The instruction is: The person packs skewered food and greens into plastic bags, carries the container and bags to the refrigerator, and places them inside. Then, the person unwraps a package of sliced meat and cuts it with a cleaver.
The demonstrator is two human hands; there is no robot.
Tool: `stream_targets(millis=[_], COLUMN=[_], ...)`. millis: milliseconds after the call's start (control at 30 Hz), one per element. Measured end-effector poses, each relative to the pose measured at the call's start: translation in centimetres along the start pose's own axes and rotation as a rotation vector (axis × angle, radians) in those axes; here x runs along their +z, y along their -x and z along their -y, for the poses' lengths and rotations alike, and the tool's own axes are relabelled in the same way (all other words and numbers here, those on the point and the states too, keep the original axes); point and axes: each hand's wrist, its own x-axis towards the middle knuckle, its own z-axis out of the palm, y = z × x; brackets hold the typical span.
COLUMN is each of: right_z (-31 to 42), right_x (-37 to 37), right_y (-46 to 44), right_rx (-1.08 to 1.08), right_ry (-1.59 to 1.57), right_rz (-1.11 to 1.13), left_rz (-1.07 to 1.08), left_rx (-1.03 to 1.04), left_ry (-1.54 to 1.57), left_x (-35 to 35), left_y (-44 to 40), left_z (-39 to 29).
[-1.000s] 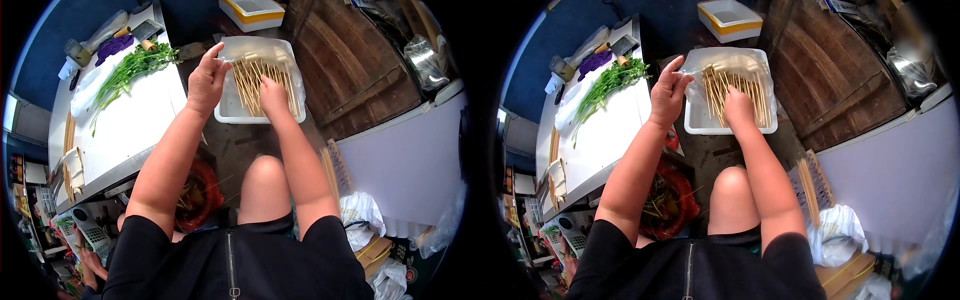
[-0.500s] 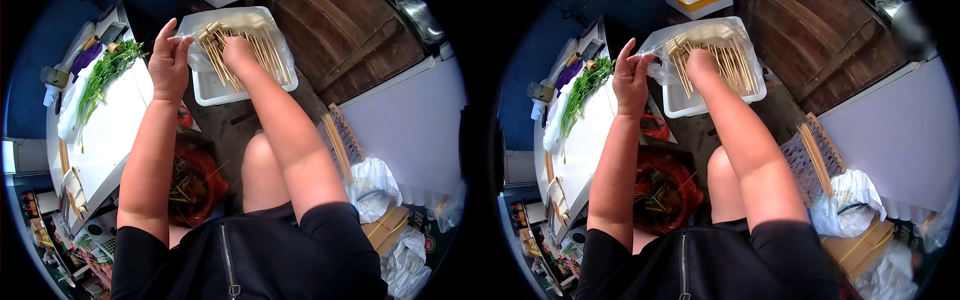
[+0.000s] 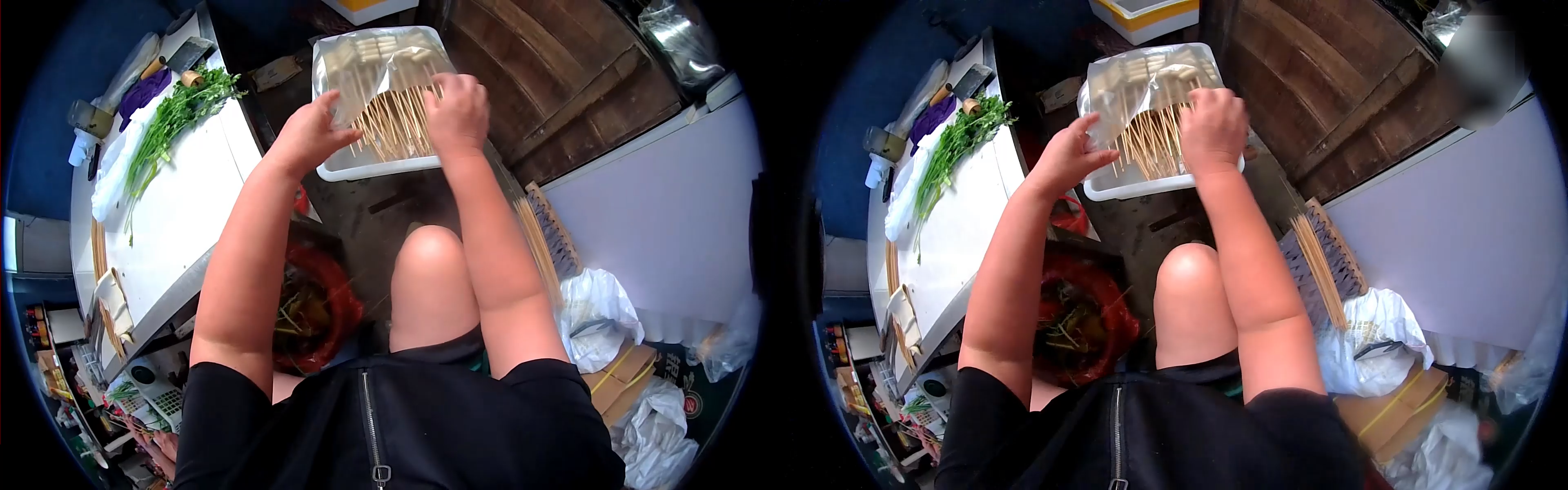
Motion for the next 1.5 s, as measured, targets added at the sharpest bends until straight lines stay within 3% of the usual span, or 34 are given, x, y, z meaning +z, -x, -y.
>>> stream_targets(millis=[133, 200, 333, 400, 433, 467, 533, 600, 633, 667, 733, 800, 867, 900, 1000, 1067, 1133, 1200, 1300, 1333, 1400, 1500], right_z=[-4.7, -6.4, -8.2, -10.3, -10.7, -11.4, -10.4, -7.9, -4.0, -2.7, -0.3, 0.9, 0.9, 0.7, 0.2, 0.2, -0.2, -0.6, -0.8, -0.8, -0.4, 0.7], right_x=[2.0, 1.6, 0.9, 2.3, 3.5, 4.5, 4.1, 4.4, 1.4, 1.8, 1.8, 3.2, 3.6, 3.8, 4.3, 3.8, 3.2, 2.8, 2.8, 3.0, 3.0, 2.9], right_y=[0.4, 0.3, 0.5, 1.2, 1.4, 1.4, 0.7, 0.4, -0.4, -0.8, -0.5, 0.5, 1.0, 0.9, 1.4, 0.7, 0.6, 0.4, 0.7, 0.8, 0.8, 0.1], right_rx=[0.078, 0.278, 0.44, 0.609, 0.717, 0.714, 0.921, 0.574, 0.492, 0.34, -0.034, -0.062, -0.231, -0.229, -0.276, -0.142, -0.058, 0.025, 0.048, 0.014, -0.016, 0.002], right_ry=[0.186, -0.027, -0.202, -0.533, -0.748, -0.755, -0.941, -0.674, -0.697, -0.41, -0.248, -0.213, -0.112, -0.114, -0.079, -0.126, -0.239, -0.351, -0.341, -0.324, -0.305, -0.201], right_rz=[-0.182, 0.536, 0.505, 0.297, 0.155, 0.152, 0.197, 0.064, 0.176, 0.443, 0.71, 0.681, 0.815, 0.812, 0.86, 0.941, 0.898, 0.851, 0.893, 0.868, 0.843, 0.987], left_rz=[0.131, 0.147, 0.183, 0.203, 0.147, 0.142, -0.014, -0.012, -0.007, -0.009, -0.018, 0.003, 0.007, -0.128, -0.244, -0.054, -0.059, -0.082, -0.228, -0.181, -0.048, 0.143], left_rx=[0.038, 0.013, 0.03, 0.038, -0.002, -0.002, 0.083, 0.111, 0.136, 0.138, 0.36, 0.431, 0.406, 0.407, 0.155, -0.084, -0.256, -0.274, 0.466, 0.601, 0.69, 0.691], left_ry=[-0.285, -0.321, -0.55, -0.738, -0.685, -0.69, -0.637, -0.632, -0.624, -0.629, -0.724, -0.727, -0.687, -0.653, -0.798, -0.829, -0.821, -0.818, -0.467, -0.411, -0.341, -0.188], left_x=[0.3, 0.2, 0.7, 0.6, 0.3, 0.3, 0.5, 1.0, 1.0, 1.1, 1.4, 0.6, 0.3, 0.5, -0.2, -2.3, -3.9, -4.5, -3.9, -3.2, -0.7, 2.6], left_y=[0.2, 1.0, 2.0, 2.5, 3.0, 3.3, 3.5, 3.4, 3.2, 3.0, 2.8, 2.7, 2.5, 2.3, 0.7, 0.1, 0.7, 0.8, 0.0, -0.6, -1.4, -3.2], left_z=[0.8, 0.1, 0.2, 0.2, -0.2, -0.2, 0.1, 0.1, 0.0, -0.1, -0.7, -2.2, -3.4, -3.3, -2.1, -1.9, -4.4, -5.3, -3.6, -3.5, -3.8, -3.4])
